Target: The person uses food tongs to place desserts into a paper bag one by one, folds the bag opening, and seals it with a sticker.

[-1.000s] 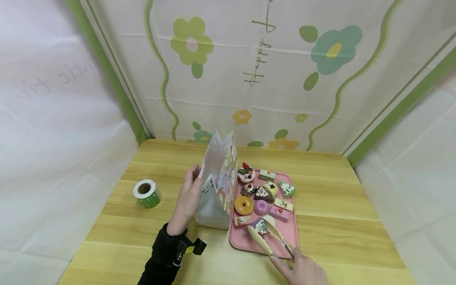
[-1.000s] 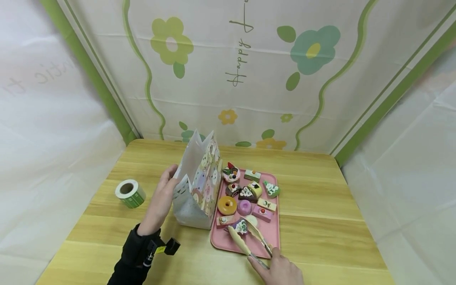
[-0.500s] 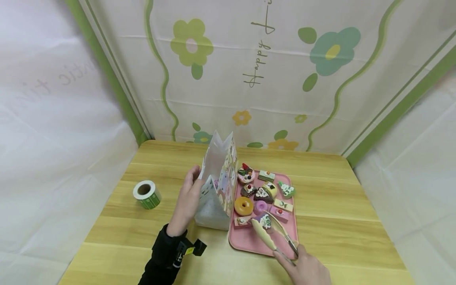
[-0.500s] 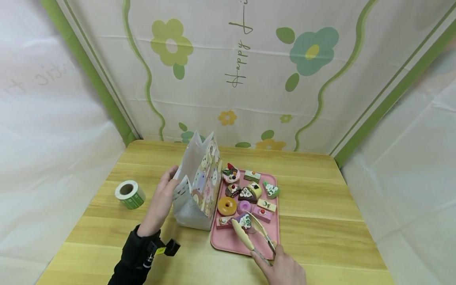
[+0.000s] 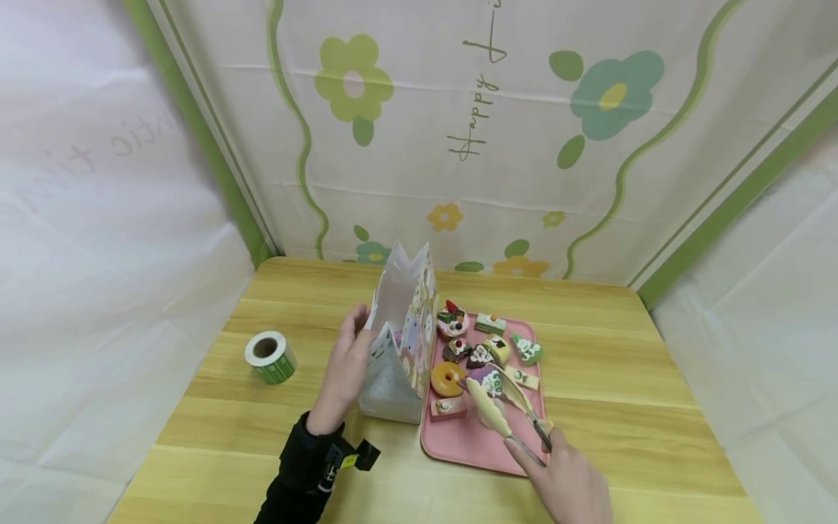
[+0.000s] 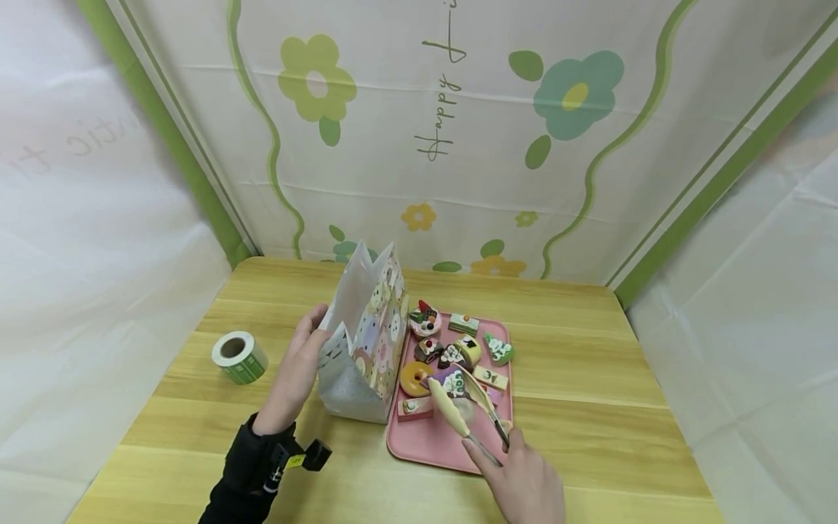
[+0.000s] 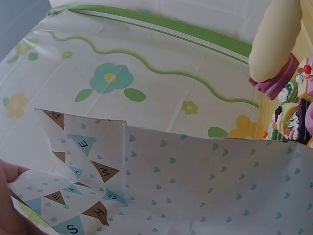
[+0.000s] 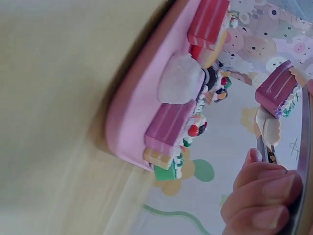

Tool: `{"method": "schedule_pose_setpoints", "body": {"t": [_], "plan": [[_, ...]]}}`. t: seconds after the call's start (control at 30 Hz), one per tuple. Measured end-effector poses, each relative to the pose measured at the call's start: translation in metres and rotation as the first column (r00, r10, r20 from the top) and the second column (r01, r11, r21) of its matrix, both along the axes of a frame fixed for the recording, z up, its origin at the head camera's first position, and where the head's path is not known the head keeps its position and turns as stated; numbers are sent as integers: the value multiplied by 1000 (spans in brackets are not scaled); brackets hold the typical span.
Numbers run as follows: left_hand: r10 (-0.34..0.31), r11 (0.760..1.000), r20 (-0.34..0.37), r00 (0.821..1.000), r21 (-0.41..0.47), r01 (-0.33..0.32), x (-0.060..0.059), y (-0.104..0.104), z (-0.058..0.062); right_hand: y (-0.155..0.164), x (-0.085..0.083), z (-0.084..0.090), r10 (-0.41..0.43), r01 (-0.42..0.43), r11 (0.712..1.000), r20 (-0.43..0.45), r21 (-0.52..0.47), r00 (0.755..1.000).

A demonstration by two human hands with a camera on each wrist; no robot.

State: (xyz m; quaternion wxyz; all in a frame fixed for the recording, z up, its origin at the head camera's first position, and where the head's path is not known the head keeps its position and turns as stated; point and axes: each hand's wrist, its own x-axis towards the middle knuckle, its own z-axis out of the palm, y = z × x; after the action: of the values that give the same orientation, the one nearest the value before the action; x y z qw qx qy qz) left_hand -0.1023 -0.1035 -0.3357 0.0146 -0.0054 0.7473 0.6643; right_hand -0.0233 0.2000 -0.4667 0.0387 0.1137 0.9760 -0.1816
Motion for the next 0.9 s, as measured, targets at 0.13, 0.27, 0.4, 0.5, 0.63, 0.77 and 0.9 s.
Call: {"method": "schedule_pose_setpoints", "body": {"t": [0.13,0.27,0.4,0.5,0.63,0.77,0.9], "plan": [[4,1000,1,1000,7,-4,0,0,1,-1,-5,6,1,-1,1000,-15,0,1000],[0,1000,-4,1000,15,0,-3,-2,-6,-1,-9,11,7,-6,1000,-64,12,998],[-2,1000,-8,1000,15,2,-8,-6,-19,-2,-13,18,13,-11,1000,-111,15,994],[-1,1000,-18,1000,11,1,-11,-8,-27,-4,-17,25,14,-12,1000,-141,17,990],[1,1000,-22,1000,8,-1,-12,-9,-29,-8,-23,36,25,-20,999,-185,31,982],[-2,1000,-6,1000,12,2,-8,-8,-21,-12,-29,50,49,-40,998,-239,42,970],[-4,1000,2,1000,3,4,-3,-6,-7,-16,-36,63,72,-62,997,-279,45,958]]}}
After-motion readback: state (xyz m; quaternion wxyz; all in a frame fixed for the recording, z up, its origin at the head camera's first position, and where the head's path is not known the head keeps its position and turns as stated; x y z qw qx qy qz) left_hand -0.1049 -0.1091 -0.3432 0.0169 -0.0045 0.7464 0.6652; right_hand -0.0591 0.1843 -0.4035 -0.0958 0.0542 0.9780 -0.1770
